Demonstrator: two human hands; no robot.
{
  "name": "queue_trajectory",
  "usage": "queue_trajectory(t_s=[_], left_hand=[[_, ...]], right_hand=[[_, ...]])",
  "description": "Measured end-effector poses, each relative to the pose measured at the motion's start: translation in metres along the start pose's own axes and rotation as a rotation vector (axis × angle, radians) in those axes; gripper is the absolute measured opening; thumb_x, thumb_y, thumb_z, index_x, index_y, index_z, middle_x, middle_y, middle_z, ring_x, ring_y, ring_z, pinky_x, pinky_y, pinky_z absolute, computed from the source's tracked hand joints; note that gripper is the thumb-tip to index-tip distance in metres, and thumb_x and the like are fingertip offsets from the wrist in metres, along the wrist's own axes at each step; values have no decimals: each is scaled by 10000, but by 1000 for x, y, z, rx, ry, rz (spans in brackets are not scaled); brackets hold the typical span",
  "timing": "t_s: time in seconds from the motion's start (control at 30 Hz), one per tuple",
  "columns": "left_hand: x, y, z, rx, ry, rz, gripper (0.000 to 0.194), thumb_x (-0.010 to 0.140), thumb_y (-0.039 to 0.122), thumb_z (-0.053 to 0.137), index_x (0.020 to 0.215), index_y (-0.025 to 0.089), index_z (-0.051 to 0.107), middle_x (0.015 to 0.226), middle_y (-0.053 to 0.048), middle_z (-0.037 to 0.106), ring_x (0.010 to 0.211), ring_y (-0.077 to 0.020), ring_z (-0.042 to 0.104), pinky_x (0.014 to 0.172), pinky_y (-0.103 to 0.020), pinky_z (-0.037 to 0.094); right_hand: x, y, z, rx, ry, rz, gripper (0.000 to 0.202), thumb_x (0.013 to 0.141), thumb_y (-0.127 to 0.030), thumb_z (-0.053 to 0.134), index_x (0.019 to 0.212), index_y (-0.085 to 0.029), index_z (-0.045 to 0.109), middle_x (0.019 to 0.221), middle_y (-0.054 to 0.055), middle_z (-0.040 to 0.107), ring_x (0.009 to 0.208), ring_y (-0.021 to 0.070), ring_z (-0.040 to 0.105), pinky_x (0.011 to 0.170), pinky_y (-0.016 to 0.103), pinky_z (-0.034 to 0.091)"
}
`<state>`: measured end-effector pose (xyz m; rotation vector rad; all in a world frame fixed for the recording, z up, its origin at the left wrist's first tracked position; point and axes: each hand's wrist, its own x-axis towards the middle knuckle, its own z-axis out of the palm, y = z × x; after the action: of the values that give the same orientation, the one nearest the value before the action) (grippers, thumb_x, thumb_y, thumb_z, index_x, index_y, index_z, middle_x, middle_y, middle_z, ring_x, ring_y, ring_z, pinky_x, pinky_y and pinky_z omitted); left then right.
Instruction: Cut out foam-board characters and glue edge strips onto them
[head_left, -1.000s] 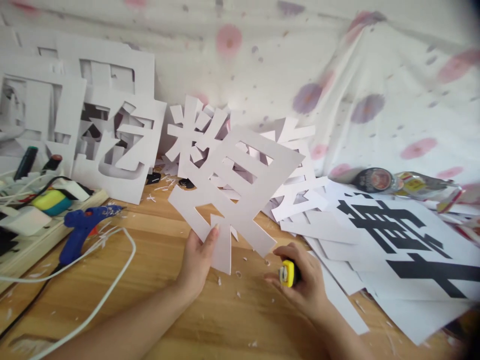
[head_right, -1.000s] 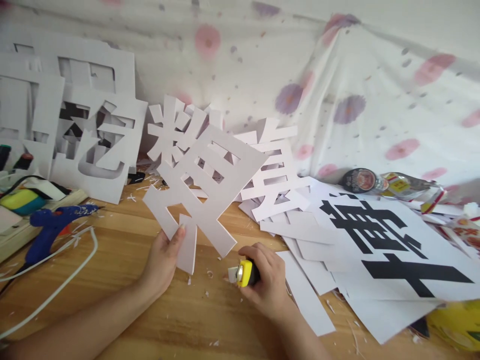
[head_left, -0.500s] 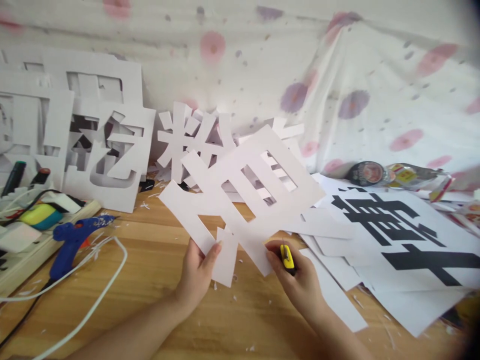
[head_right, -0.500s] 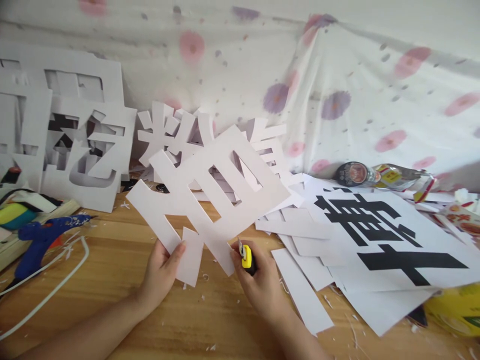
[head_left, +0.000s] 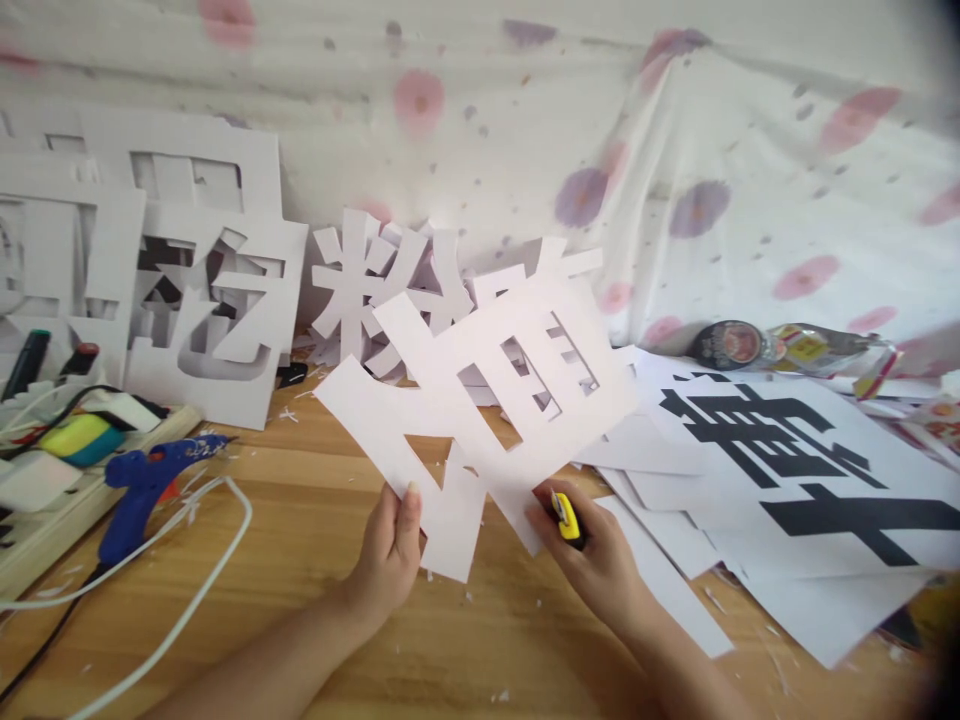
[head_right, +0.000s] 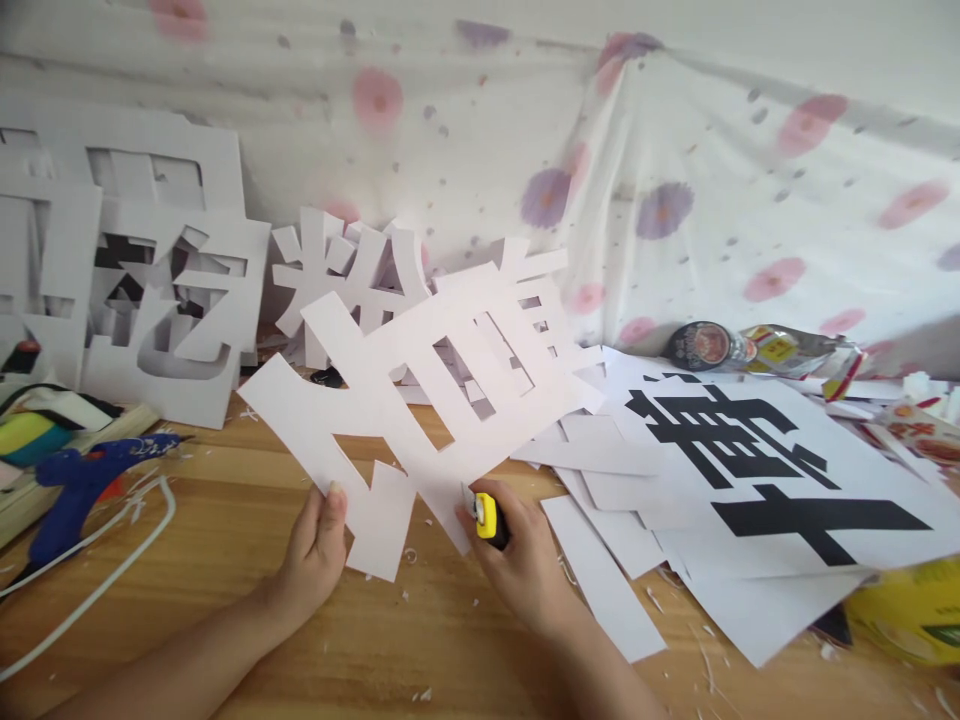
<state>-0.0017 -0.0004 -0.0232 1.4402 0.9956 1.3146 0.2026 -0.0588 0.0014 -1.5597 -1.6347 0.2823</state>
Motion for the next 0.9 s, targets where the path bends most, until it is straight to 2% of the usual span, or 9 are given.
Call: queue_trajectory(t_s=[0.07, 0.17, 0.23, 0.3, 0.43, 0.53, 0.7, 0.83, 0.9], left_hand=[[5, 4, -1, -47, 15, 21, 346, 853, 519, 396, 890, 195, 513, 776, -22, 591, 763, -132, 583, 688, -234, 485], [16, 14, -5, -165, 26, -48, 286, 857, 483, 419, 835, 203, 475, 677, 17, 554, 574, -111, 563, 502, -222, 483], [21, 20, -8, -227, 38, -69, 248, 800, 428, 550, 879, 204, 476, 686, 30, 569, 527, -104, 556, 434, -213, 474], [23, 25, -9, -268, -40, -102, 285, 721, 359, 658, 883, 185, 500, 721, 14, 612, 568, -116, 588, 450, -219, 501], [15, 31, -3, -313, -301, -255, 268, 650, 291, 716, 789, 145, 540, 768, -48, 668, 685, -161, 639, 536, -254, 550], [9, 30, 2, -309, -305, -288, 230, 668, 271, 701, 783, 147, 545, 766, -42, 671, 681, -150, 636, 536, -247, 550], [4, 21, 3, -242, -292, -204, 171, 739, 270, 641, 849, 164, 564, 794, -48, 675, 712, -159, 639, 607, -270, 549], [-3, 13, -1, -83, -293, -74, 155, 771, 243, 604, 912, 180, 593, 908, -77, 674, 836, -194, 635, 707, -290, 526], [-6, 13, -5, 13, -315, 22, 121, 776, 214, 591, 892, 180, 604, 896, -80, 670, 843, -201, 627, 729, -297, 511]], right_hand=[[1, 0, -4, 1, 25, -14, 160, 832, -350, 514, 875, -198, 540, 744, 16, 608, 627, 149, 550, 567, 250, 433], [4, 2, -11, 10, 35, -34, 131, 838, -331, 506, 846, -203, 530, 707, 3, 576, 595, 133, 525, 537, 233, 421], [5, 5, -15, 2, 22, -39, 123, 839, -328, 505, 836, -207, 528, 700, -3, 561, 583, 127, 515, 524, 228, 414], [6, 8, -18, -7, 30, -33, 134, 836, -337, 510, 855, -207, 538, 734, 6, 573, 604, 133, 531, 537, 233, 421], [6, 14, -19, -30, 54, -8, 182, 833, -361, 508, 912, -206, 564, 787, 30, 606, 649, 157, 566, 566, 256, 442], [7, 17, -18, -62, 60, -12, 188, 836, -362, 509, 932, -211, 566, 805, 37, 617, 667, 164, 574, 577, 266, 450], [11, 16, -16, -133, 105, -76, 155, 837, -336, 509, 914, -210, 555, 836, 46, 625, 699, 171, 584, 609, 282, 456], [13, 14, -15, -185, -13, -210, 274, 776, -319, 601, 1011, -215, 509, 919, 52, 618, 795, 197, 577, 669, 310, 460], [12, 13, -13, -216, -33, -234, 296, 771, -284, 606, 1033, -215, 485, 938, 55, 616, 814, 204, 572, 679, 321, 458]])
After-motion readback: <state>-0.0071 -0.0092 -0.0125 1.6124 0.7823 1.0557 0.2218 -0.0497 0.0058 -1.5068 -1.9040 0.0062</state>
